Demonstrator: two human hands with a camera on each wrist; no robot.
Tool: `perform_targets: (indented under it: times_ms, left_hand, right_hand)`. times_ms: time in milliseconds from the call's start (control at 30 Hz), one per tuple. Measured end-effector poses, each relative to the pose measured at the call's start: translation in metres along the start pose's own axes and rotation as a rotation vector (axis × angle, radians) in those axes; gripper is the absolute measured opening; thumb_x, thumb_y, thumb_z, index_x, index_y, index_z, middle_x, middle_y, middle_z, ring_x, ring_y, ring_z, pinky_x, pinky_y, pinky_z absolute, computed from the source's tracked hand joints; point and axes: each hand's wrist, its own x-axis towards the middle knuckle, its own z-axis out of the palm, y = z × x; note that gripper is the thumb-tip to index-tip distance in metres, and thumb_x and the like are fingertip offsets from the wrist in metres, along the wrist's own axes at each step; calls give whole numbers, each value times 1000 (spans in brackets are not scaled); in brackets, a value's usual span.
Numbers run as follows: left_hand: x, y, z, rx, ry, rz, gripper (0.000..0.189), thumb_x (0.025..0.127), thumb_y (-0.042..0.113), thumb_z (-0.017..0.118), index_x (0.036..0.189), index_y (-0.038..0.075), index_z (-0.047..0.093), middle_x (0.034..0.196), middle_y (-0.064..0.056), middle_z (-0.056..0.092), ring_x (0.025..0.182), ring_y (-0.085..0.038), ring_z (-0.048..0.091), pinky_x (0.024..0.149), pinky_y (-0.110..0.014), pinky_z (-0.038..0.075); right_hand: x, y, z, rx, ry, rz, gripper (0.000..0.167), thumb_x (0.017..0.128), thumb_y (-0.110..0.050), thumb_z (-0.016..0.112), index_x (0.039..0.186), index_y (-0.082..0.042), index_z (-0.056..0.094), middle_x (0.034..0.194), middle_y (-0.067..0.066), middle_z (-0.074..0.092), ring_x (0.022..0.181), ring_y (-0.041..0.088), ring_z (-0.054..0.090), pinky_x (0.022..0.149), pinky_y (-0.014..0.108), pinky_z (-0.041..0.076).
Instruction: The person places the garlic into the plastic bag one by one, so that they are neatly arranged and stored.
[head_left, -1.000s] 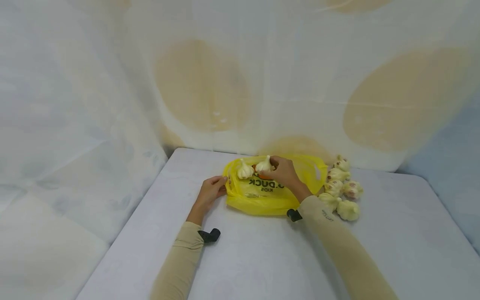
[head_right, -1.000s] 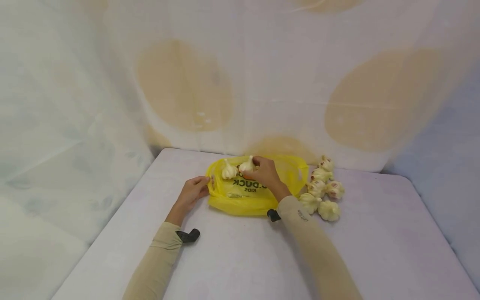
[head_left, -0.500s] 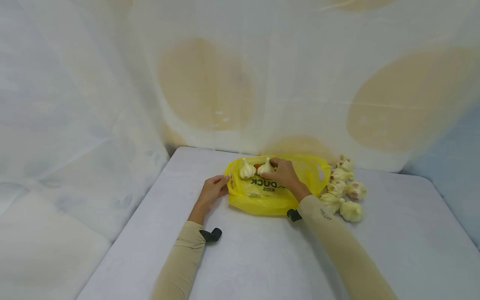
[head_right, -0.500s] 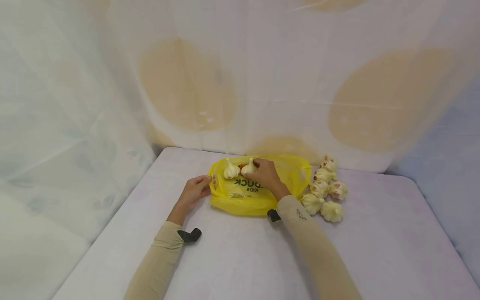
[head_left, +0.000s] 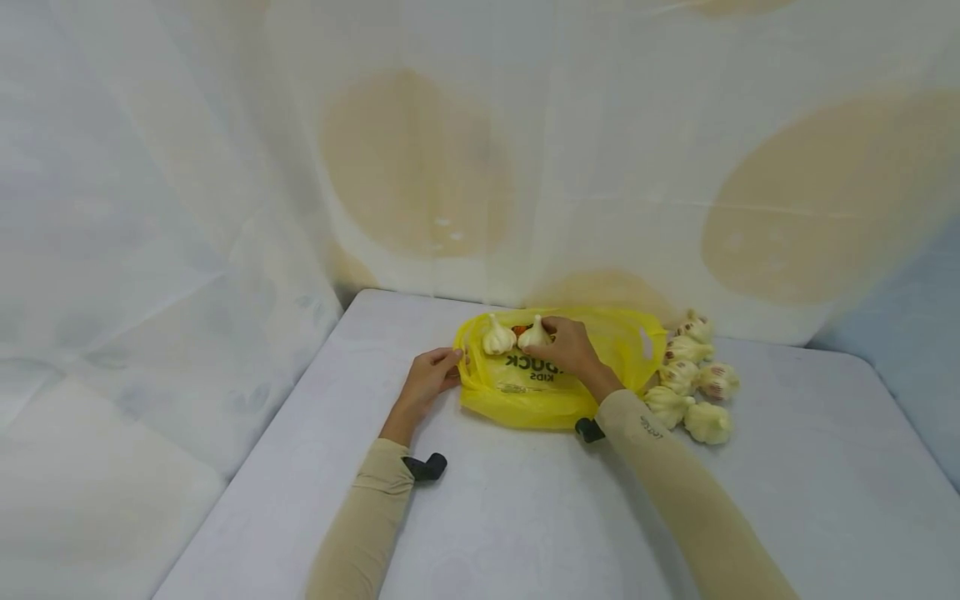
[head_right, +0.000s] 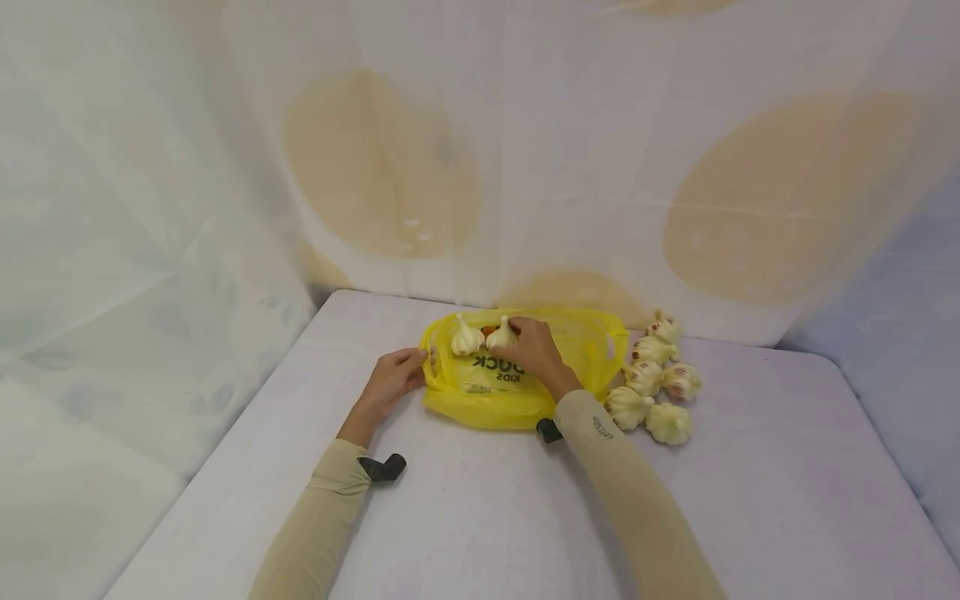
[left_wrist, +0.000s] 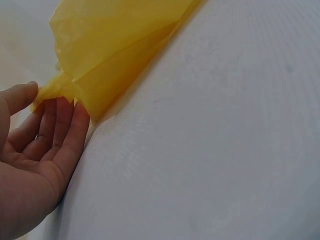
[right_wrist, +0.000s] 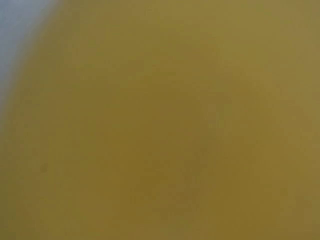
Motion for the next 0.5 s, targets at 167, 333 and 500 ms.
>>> perform_targets:
  times_ms: [167,333,500]
  left_hand:
    - [0,1,1,2,-5,7,35,96,30,64,117,2,67,112,-16,66,99,-24,64,85,-35,55]
    - [0,1,1,-15,-4,-2,35,96,30,64,117,2,66,112,-17,66,99,-24,64,85,-34,55]
    - [-1,1,1,-21,-2,-4,37,96,30,64,119,1,66,114,-17,65,99,-25,64,86,-35,55]
  right_hand:
    - [2,1,1,-15,9,-16,66,83,-29,79,135,3,54,126,19,61,113,34,58,93,46,51]
    - [3,3,3,-22,15,-23,67,84,-29,78,136,3,53,128,19,59,114,34,57,92,46,51]
    - [3,4,5,-6,17,-35,67,83,-30,78,136,2,53,128,19,59,114,34,57,92,47,51]
